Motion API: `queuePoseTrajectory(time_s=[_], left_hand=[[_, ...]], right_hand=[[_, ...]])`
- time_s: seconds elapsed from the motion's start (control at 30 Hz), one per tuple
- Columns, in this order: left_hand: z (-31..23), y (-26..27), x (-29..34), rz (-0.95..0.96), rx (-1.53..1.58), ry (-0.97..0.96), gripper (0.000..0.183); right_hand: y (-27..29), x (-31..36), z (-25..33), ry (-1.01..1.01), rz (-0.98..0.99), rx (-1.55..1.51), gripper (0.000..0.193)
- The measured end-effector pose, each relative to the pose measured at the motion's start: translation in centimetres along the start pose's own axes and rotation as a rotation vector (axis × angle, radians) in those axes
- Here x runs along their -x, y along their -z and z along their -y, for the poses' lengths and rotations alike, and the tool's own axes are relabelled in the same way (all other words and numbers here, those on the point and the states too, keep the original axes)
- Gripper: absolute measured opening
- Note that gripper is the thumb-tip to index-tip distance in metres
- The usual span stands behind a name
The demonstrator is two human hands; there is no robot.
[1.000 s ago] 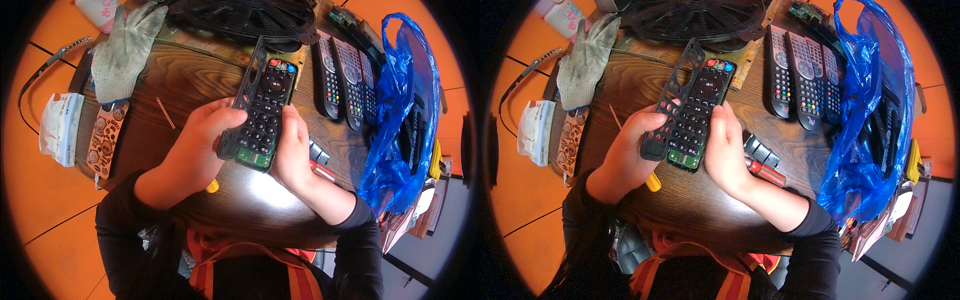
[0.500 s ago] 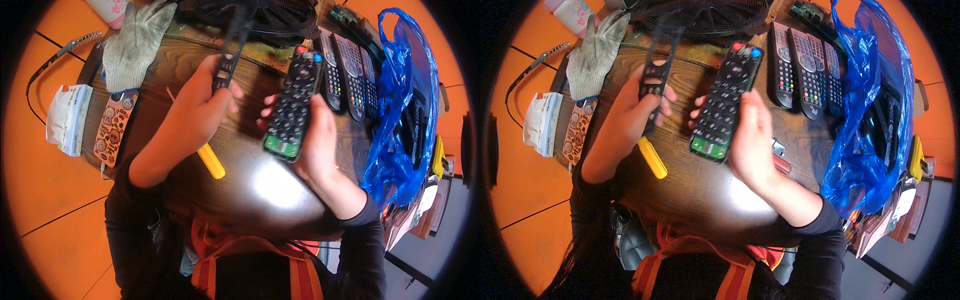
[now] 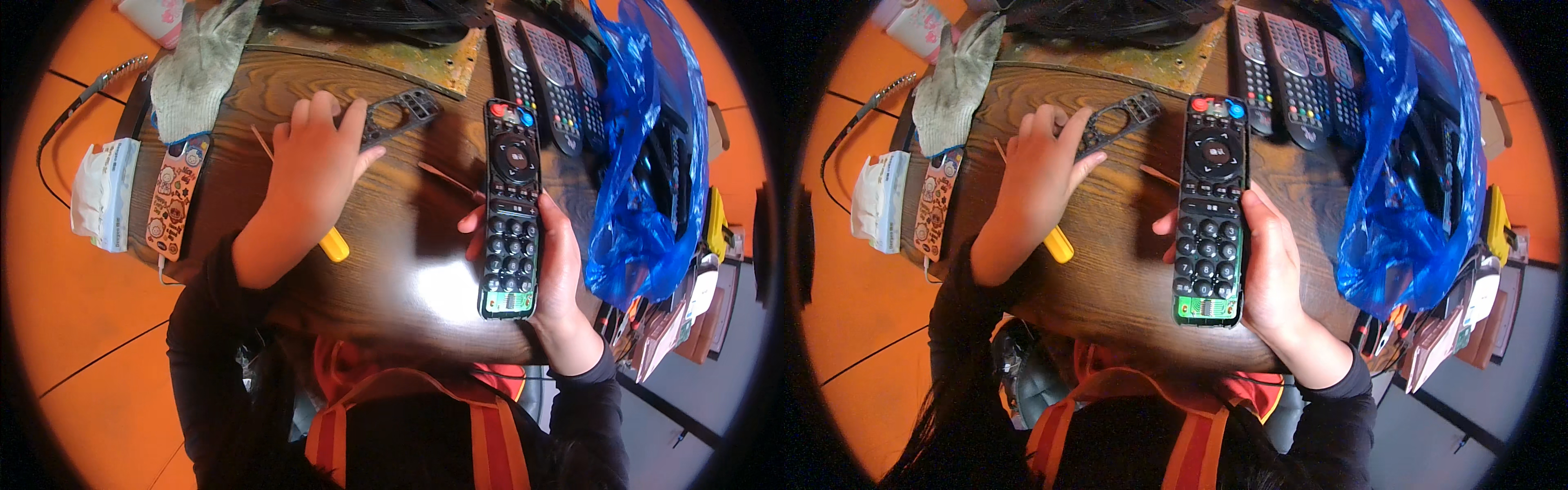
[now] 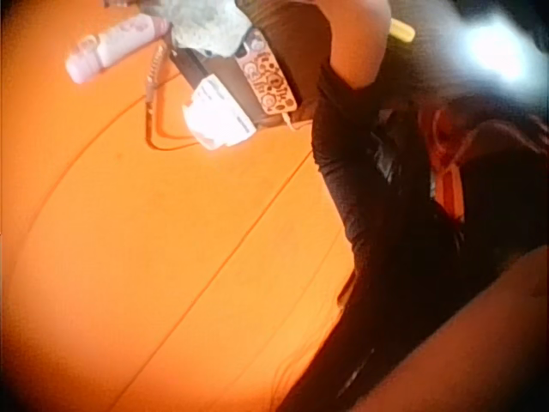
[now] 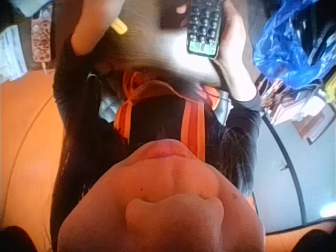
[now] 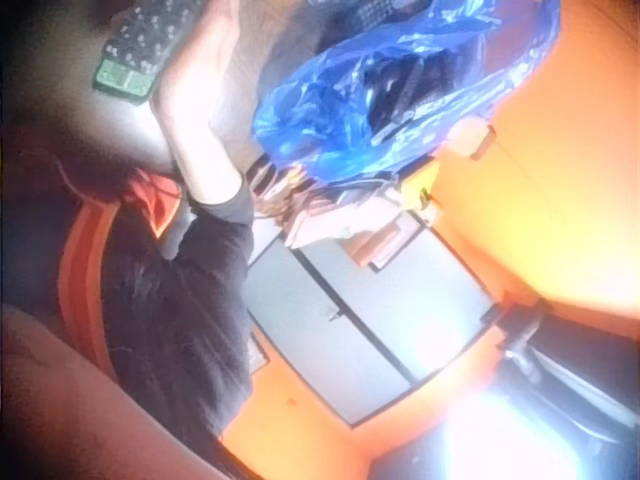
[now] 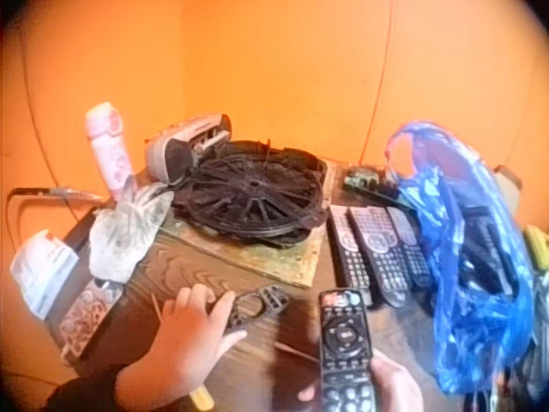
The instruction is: The person disassembles two remote controls using a screwdriver, removes the battery covers, and inspects the internal circuit boards. They then reassemble the remotes and close the battery compartments.
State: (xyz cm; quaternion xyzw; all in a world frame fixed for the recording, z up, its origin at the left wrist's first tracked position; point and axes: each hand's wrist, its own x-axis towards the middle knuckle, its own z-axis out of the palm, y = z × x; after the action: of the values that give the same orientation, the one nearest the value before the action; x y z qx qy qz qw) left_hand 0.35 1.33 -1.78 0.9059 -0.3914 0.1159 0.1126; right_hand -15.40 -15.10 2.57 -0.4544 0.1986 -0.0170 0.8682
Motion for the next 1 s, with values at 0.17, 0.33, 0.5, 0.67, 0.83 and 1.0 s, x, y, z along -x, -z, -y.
queuePoseTrajectory(time_s=[0.17, 0.33, 0.5, 0.67, 0.83, 1.0], left_hand=[[-0.3, 1.3, -0.9, -0.036, 0.063, -0.039, 0.062], [-2.7, 4.4, 0.1, -0.422, 0.297, -0.259, 0.045], [-11.9, 3.5, 6.7, 0.332, 1.411, 0.198, 0.063], [-17.4, 1.8, 8.0, 0.305, 2.307, 0.625, 0.043], [-18.2, 1.1, 7.3, 0.143, 2.391, 0.723, 0.027], [-18.4, 0.5, 6.8, 0.078, 2.362, 0.681, 0.026]], right_hand=[[0.8, 2.2, 0.1, -0.003, 0.012, 0.009, 0.042], [2.1, 5.6, 0.1, 0.023, -0.016, 0.052, 0.044], [3.1, 8.5, -1.5, -0.041, 0.019, 0.135, 0.043], [3.9, 8.8, -3.2, 0.186, -0.011, 0.565, 0.026], [5.4, 8.6, -1.4, 0.63, -0.24, 1.289, 0.011], [5.8, 7.1, -1.5, 0.904, -0.258, 1.185, 0.018]])
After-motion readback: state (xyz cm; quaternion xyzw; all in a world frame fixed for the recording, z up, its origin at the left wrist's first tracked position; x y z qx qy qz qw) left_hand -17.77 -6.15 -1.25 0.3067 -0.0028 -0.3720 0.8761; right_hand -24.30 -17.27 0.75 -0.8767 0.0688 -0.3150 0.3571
